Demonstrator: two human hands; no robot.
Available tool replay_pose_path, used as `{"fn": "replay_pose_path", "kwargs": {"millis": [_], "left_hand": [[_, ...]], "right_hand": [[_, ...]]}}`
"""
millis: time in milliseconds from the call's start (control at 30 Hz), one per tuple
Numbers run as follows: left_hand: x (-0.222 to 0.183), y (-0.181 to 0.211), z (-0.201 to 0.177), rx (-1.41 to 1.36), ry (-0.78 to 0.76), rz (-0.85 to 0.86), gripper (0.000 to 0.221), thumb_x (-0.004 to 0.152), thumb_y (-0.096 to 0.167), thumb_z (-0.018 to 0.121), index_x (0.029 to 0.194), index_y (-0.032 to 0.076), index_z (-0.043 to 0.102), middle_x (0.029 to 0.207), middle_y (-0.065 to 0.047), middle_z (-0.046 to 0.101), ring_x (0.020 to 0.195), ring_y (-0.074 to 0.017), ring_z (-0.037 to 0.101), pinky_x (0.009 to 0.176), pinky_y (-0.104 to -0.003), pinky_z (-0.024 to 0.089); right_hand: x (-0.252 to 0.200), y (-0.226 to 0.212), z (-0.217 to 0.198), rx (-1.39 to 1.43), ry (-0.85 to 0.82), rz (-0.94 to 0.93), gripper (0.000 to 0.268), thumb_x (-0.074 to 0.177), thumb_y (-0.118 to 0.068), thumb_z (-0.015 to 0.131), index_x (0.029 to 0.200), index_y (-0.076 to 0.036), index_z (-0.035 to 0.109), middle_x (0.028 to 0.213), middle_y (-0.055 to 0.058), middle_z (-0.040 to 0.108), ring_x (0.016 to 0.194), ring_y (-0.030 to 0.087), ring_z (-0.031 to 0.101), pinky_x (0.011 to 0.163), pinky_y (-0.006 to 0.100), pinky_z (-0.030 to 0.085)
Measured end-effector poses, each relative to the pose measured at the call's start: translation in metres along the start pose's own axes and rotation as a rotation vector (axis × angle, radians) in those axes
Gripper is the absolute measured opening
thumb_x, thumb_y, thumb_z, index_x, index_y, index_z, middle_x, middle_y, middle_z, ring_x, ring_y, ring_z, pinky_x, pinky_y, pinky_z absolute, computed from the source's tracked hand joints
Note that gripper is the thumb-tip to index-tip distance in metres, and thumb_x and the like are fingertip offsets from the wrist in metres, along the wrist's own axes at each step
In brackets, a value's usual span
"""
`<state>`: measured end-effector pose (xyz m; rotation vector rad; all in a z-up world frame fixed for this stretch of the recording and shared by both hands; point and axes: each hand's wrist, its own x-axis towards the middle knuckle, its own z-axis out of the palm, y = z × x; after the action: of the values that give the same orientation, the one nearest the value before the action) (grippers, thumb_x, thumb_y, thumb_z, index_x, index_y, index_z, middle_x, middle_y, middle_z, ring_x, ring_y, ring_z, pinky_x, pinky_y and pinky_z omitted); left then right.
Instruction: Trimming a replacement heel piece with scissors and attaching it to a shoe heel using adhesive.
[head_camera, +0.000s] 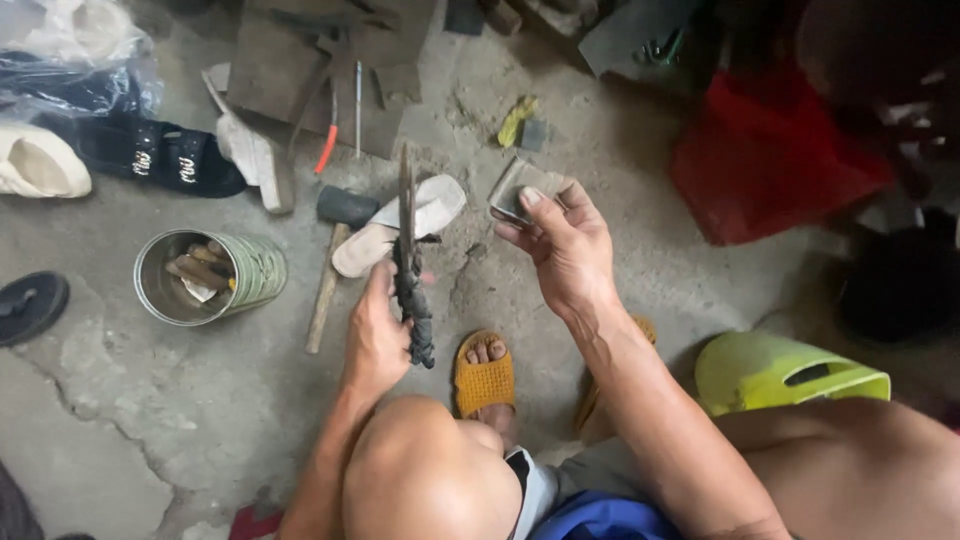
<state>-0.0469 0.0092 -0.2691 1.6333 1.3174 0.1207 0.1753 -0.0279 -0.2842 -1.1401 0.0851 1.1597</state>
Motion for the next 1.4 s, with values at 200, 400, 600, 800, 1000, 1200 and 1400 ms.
{"fn": "replay_pose_path", "kwargs": {"millis": [200,400,600,800,1000,1200,1400], "left_hand": [[0.003,-0.001,0.01,-0.169,0.061,0.108,0.055,0.077,-0.01,0.068,0.128,0.009,0.055,0.129,-0.014,0.072,0.115,-0.0322,0.07,0.099,-0.044,0.055],[-0.001,-0.02,0.014,-0.076,-0.125,0.001,0.071,0.072,-0.006,0.074,0.139,-0.001,0.05,0.128,-0.034,0.062,0.122,-0.0539,0.057,0.102,-0.06,0.05],[-0.007,0.002,0.005,0.002,-0.173,0.011,0.074,0.076,0.0,0.076,0.144,-0.008,0.046,0.135,-0.038,0.056,0.124,-0.0552,0.056,0.104,-0.06,0.049],[-0.015,-0.002,0.002,0.039,-0.21,0.009,0.081,0.074,0.001,0.078,0.145,-0.013,0.042,0.14,-0.04,0.05,0.13,-0.0555,0.051,0.108,-0.06,0.044],[-0.016,0.009,-0.007,0.052,-0.24,0.015,0.081,0.076,0.007,0.075,0.146,-0.012,0.04,0.143,-0.039,0.049,0.13,-0.0555,0.05,0.107,-0.061,0.044],[-0.017,0.007,-0.005,0.054,-0.274,-0.032,0.086,0.074,0.004,0.075,0.149,-0.012,0.037,0.148,-0.039,0.044,0.135,-0.0545,0.046,0.11,-0.061,0.041],[-0.016,-0.013,0.008,0.078,-0.225,0.036,0.075,0.076,-0.003,0.074,0.144,-0.013,0.044,0.136,-0.037,0.056,0.121,-0.0551,0.058,0.101,-0.061,0.049]], "right_hand": [[-0.007,-0.003,0.007,-0.018,-0.024,-0.027,0.025,0.09,-0.01,0.077,0.107,-0.006,0.06,0.095,0.015,0.077,0.087,0.031,0.079,0.079,0.043,0.069],[-0.009,0.008,0.006,-0.05,-0.051,-0.017,0.024,0.09,-0.01,0.078,0.106,-0.005,0.06,0.093,0.015,0.076,0.087,0.03,0.079,0.079,0.041,0.069],[-0.015,0.019,0.009,-0.109,-0.107,-0.045,0.026,0.093,-0.01,0.076,0.111,-0.003,0.058,0.093,0.012,0.075,0.088,0.025,0.079,0.083,0.042,0.069],[-0.022,0.019,0.013,-0.126,-0.174,-0.048,0.025,0.096,-0.008,0.072,0.114,-0.003,0.055,0.093,0.012,0.073,0.088,0.026,0.078,0.083,0.042,0.069],[-0.022,0.02,0.006,-0.139,-0.237,-0.037,0.026,0.097,-0.006,0.071,0.115,-0.001,0.053,0.088,0.012,0.072,0.083,0.024,0.077,0.08,0.042,0.07],[-0.021,0.021,0.006,-0.225,-0.273,-0.062,0.027,0.099,-0.006,0.068,0.119,-0.001,0.051,0.087,0.011,0.07,0.084,0.021,0.076,0.082,0.043,0.07],[-0.02,0.023,0.008,-0.234,-0.246,-0.031,0.027,0.097,-0.006,0.07,0.118,0.0,0.053,0.087,0.012,0.071,0.082,0.022,0.077,0.08,0.041,0.07]]}}
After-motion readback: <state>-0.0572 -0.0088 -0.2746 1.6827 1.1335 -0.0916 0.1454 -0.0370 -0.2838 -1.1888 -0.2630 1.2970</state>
